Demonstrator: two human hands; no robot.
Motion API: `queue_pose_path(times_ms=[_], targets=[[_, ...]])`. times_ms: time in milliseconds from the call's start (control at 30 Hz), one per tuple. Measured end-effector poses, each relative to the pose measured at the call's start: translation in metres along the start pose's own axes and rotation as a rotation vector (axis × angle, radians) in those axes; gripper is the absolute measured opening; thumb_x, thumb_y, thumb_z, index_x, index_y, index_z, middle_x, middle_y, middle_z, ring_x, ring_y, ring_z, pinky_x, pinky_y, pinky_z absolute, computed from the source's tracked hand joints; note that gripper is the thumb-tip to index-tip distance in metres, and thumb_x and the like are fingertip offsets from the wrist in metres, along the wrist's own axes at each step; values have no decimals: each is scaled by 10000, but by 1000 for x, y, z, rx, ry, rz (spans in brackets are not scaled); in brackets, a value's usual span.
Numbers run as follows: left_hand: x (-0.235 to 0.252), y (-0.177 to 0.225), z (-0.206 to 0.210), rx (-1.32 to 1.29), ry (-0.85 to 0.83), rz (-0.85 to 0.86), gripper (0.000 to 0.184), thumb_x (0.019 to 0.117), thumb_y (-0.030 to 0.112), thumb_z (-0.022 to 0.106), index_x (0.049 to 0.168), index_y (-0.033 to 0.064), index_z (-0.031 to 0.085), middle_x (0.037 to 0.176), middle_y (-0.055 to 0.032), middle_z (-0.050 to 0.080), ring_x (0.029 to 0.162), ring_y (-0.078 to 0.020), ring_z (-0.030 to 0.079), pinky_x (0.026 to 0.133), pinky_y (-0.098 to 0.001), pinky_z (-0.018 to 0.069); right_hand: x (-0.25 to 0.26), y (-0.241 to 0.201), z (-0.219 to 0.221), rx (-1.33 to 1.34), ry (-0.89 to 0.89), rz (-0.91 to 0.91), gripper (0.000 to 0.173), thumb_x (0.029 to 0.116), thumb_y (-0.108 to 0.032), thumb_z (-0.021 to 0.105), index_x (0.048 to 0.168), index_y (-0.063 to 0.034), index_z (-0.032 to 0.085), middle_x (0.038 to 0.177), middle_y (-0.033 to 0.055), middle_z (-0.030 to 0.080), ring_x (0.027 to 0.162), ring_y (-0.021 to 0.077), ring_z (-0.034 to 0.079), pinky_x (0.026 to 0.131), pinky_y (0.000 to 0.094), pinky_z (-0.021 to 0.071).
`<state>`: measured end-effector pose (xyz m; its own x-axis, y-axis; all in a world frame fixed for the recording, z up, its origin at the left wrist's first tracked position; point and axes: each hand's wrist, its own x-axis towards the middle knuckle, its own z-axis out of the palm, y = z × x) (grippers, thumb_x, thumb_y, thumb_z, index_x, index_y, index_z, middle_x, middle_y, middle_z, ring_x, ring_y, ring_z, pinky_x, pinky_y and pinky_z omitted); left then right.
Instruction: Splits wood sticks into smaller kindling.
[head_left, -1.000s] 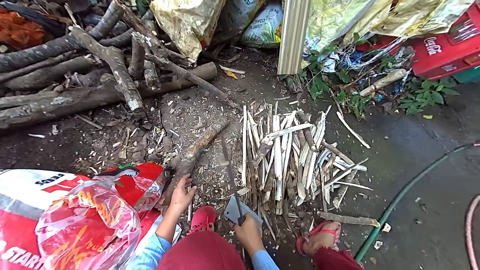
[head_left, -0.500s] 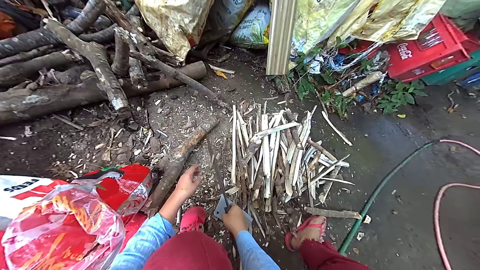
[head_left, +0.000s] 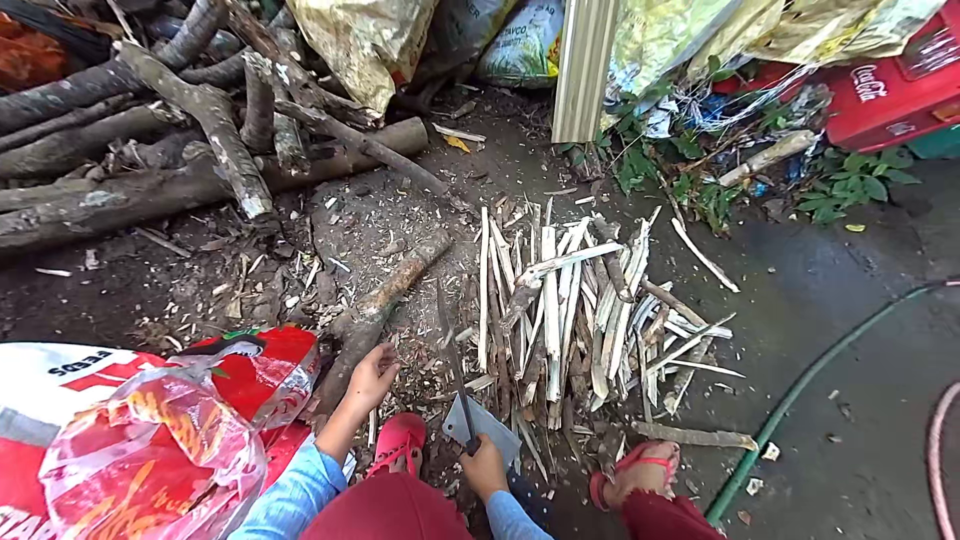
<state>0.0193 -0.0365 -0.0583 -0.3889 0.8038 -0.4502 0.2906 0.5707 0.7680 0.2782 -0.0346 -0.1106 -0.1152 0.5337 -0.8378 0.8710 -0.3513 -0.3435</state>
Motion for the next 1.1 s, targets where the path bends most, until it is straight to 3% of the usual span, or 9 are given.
queue_pose_path(times_ms=[300,433,500,567,633,767,867,1000,1100], targets=[[41,37,39,109,-237,71,659,961,211,746,1511,10,445,1416,-241,555,1152,-319,667,1003,-433,551,-1,7,9,-85,-9,9,506,952,-201,680,1410,-28,555,1226,221,701,1177,366,676,1011,558,523],[47,52,54,329,-222,201,316,1037,162,606,1263,-53,660,1312,-254,631,1243,-345,610,1104,-434,455,-2,8,9,-89,-15,21,505,961,-204,674,1420,-38,548,1251,219,693,1195,361,671,1019,556,520],[46,46,57,344,-179,234,272,1043,124,570,1188,-76,685,1280,-264,646,1249,-354,610,1113,-428,448,-1,11,9,-5,-45,5,511,946,-179,690,1407,-10,549,1227,239,689,1157,368,678,1008,554,521],[44,41,58,304,-137,234,265,1036,109,575,1181,-83,687,1265,-267,658,1247,-351,617,1117,-423,446,1,16,9,171,-78,-29,486,921,-109,707,1359,39,560,1079,238,695,934,333,706,878,504,564],[41,36,59,255,-119,198,272,1035,102,572,1207,-78,683,1286,-264,655,1269,-343,608,1135,-425,431,0,22,12,454,-128,-35,351,902,0,685,1223,57,556,810,141,629,611,201,624,625,364,563],[47,13,61,100,-108,48,284,1045,98,555,1272,-36,661,1338,-215,646,1197,-287,666,1088,-423,497,-2,21,7,892,-285,89,126,967,59,560,1025,-16,477,624,52,530,453,140,541,463,299,534],[48,4,61,-54,-70,-108,260,1041,70,554,1259,-36,648,1242,-205,675,1000,-240,726,946,-393,580,1,16,5,595,-99,0,254,898,54,664,1125,47,550,693,99,583,503,162,566,509,320,528],[47,-1,54,-214,18,-222,237,1039,59,565,1238,-47,640,1174,-192,688,922,-195,733,883,-349,605,-6,2,-8,160,56,-61,411,890,-126,726,1254,37,627,1012,232,702,908,350,703,854,540,560],[48,-5,53,-371,84,-289,221,1034,23,562,1226,-62,631,1156,-190,680,857,-175,727,823,-328,614,-19,-4,-4,149,132,-95,401,900,-126,723,1254,40,633,997,242,699,951,377,684,885,560,532]])
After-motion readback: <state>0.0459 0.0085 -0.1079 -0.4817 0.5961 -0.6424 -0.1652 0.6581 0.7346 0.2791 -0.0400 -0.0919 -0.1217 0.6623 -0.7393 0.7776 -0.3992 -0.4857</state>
